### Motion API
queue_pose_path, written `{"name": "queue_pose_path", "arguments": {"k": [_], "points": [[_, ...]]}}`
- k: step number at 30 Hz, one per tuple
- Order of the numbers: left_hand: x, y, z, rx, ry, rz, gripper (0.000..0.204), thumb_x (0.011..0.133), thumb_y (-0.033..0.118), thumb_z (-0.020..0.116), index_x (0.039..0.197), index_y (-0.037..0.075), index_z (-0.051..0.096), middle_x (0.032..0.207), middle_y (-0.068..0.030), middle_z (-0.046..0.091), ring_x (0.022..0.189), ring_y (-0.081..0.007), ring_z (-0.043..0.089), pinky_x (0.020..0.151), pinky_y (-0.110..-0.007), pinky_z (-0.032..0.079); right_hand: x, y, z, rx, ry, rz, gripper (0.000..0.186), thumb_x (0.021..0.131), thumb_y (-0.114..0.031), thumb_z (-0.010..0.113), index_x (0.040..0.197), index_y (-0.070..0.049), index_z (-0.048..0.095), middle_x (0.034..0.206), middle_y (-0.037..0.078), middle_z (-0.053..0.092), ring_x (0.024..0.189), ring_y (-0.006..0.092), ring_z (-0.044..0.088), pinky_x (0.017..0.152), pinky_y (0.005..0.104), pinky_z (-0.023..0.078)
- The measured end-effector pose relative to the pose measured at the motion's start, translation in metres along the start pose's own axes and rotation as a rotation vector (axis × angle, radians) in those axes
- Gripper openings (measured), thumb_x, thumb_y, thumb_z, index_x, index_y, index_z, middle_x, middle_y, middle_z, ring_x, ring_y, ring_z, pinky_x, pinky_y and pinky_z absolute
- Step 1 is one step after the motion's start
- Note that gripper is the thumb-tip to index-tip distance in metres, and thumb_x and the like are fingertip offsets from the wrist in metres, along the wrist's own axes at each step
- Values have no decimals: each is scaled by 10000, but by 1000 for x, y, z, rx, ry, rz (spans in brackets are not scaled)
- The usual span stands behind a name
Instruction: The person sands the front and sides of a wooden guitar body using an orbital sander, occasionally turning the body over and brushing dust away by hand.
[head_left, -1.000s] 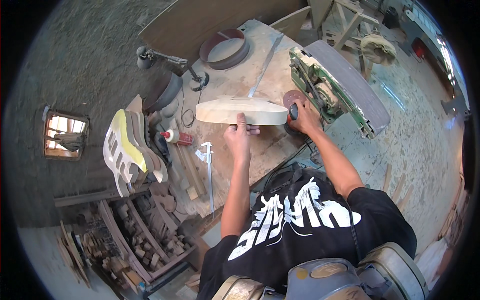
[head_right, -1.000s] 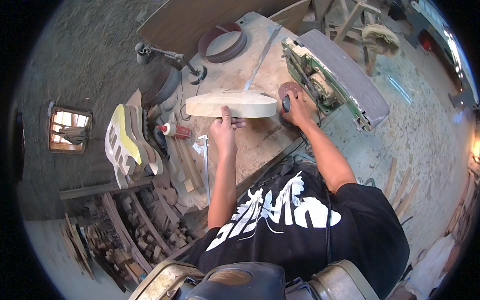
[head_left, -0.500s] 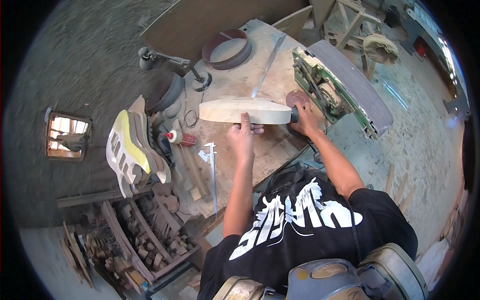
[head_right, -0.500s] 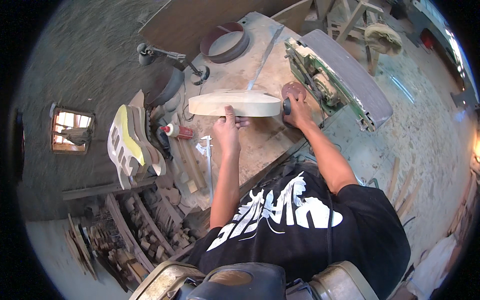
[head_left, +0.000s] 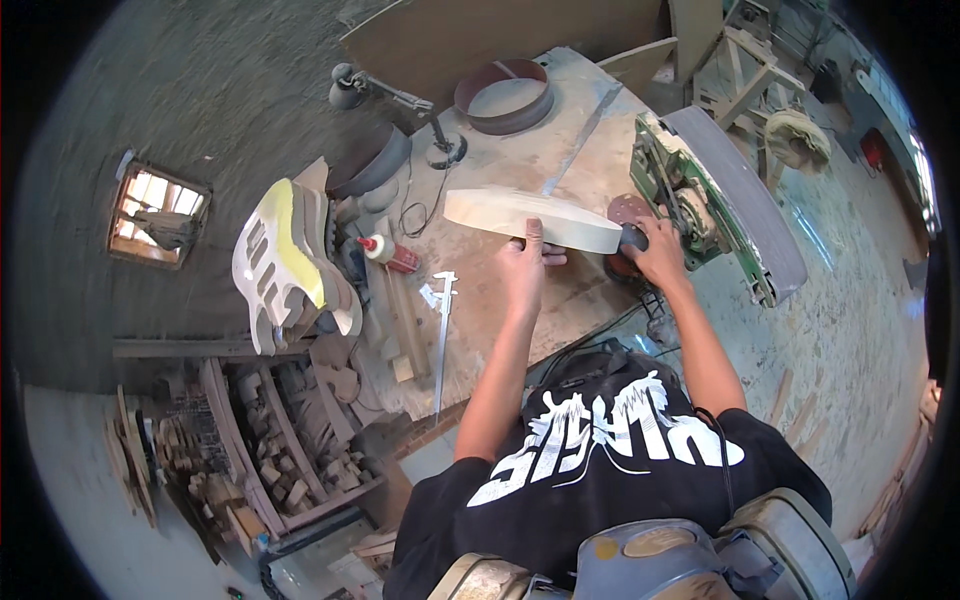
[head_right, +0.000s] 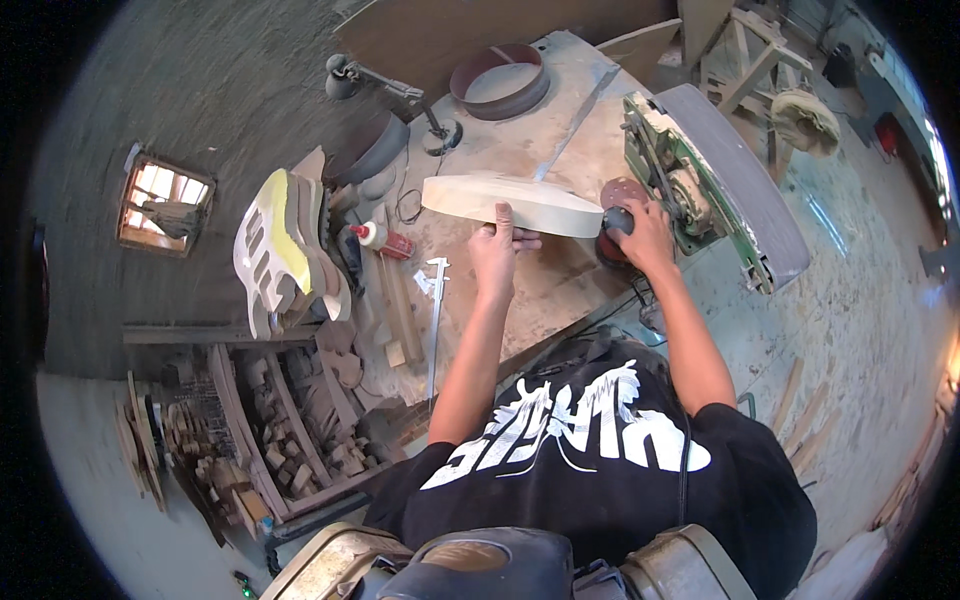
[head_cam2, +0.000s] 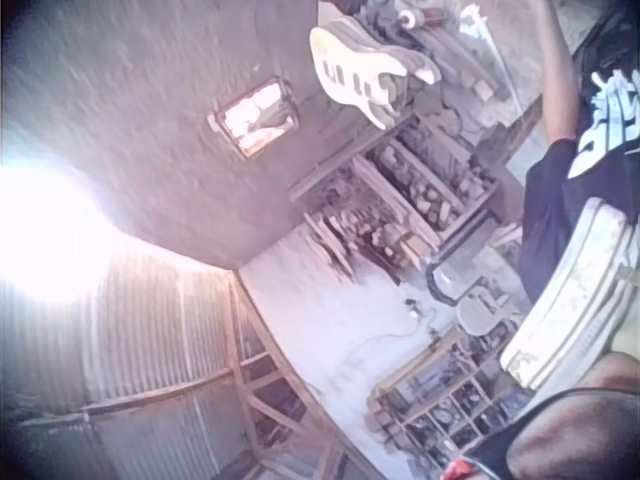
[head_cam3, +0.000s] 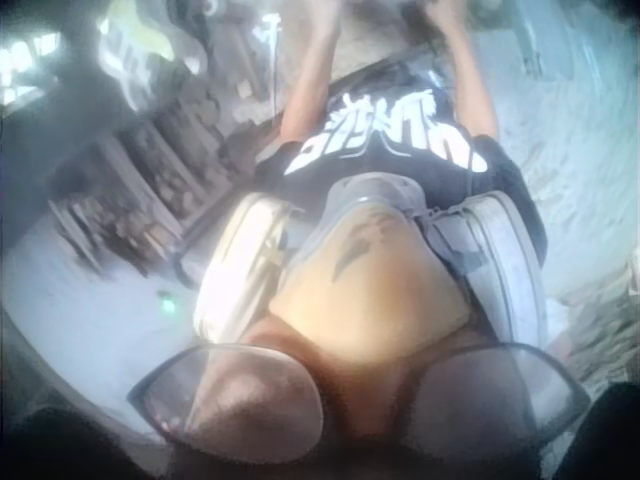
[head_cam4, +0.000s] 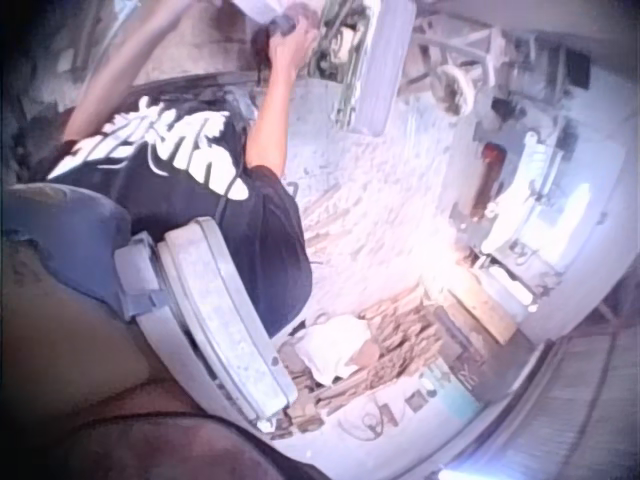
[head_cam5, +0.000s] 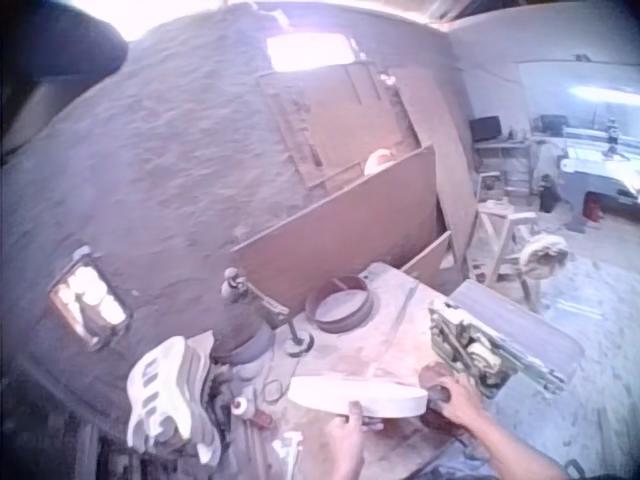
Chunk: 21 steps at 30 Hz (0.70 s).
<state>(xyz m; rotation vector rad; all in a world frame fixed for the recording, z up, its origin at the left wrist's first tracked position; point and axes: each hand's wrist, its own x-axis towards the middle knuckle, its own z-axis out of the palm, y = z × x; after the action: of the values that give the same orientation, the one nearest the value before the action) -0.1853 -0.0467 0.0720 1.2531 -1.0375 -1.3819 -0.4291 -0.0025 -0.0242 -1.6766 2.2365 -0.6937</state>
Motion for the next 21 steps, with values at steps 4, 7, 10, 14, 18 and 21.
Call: {"name": "queue_pose_path", "arguments": {"k": [4,7,10,14,18,21], "points": [[-9,-6,-13,3,11,-52,740,991,611,589,1053,-124,635,879,-209,711,726,-266,734,685,-337,611,-6,-4,-14,796,-226,341,544,909,-405,757,1320,-79,612,1338,213,573,971,260,682,691,392,590],[-7,-43,-44,-42,117,-26,810,978,660,571,1226,-111,586,1069,-207,694,926,-286,725,820,-394,598,-25,-17,-6,1072,-430,463,700,953,-593,639,1404,-68,539,1307,205,584,895,255,673,658,374,598],[-27,-47,-58,-144,166,-97,864,953,666,599,1419,-52,484,1333,-190,597,1179,-295,638,972,-489,532,-43,-19,16,1305,-727,528,823,940,-714,559,1475,-94,472,1292,213,583,944,324,666,827,509,597],[-46,-82,-99,-246,306,-124,819,947,570,653,1465,-22,425,1363,-208,563,1181,-330,638,949,-528,541,-63,-38,45,1270,-792,549,608,1029,-531,542,1444,-88,505,1271,130,612,954,283,676,827,510,601],[-61,-73,-105,-316,363,-201,649,956,411,670,1423,8,469,1329,-202,585,1164,-334,648,921,-543,565,-66,-46,47,1054,-784,476,544,1043,-436,554,1426,-51,528,1216,115,640,886,237,683,706,402,628],[-66,-69,-105,-212,270,-138,614,946,379,693,1390,-2,505,1241,-172,643,1106,-303,673,891,-495,575,-66,-36,60,880,-815,419,547,1022,-395,597,1442,-56,515,1234,113,639,896,217,695,650,363,632]]}}
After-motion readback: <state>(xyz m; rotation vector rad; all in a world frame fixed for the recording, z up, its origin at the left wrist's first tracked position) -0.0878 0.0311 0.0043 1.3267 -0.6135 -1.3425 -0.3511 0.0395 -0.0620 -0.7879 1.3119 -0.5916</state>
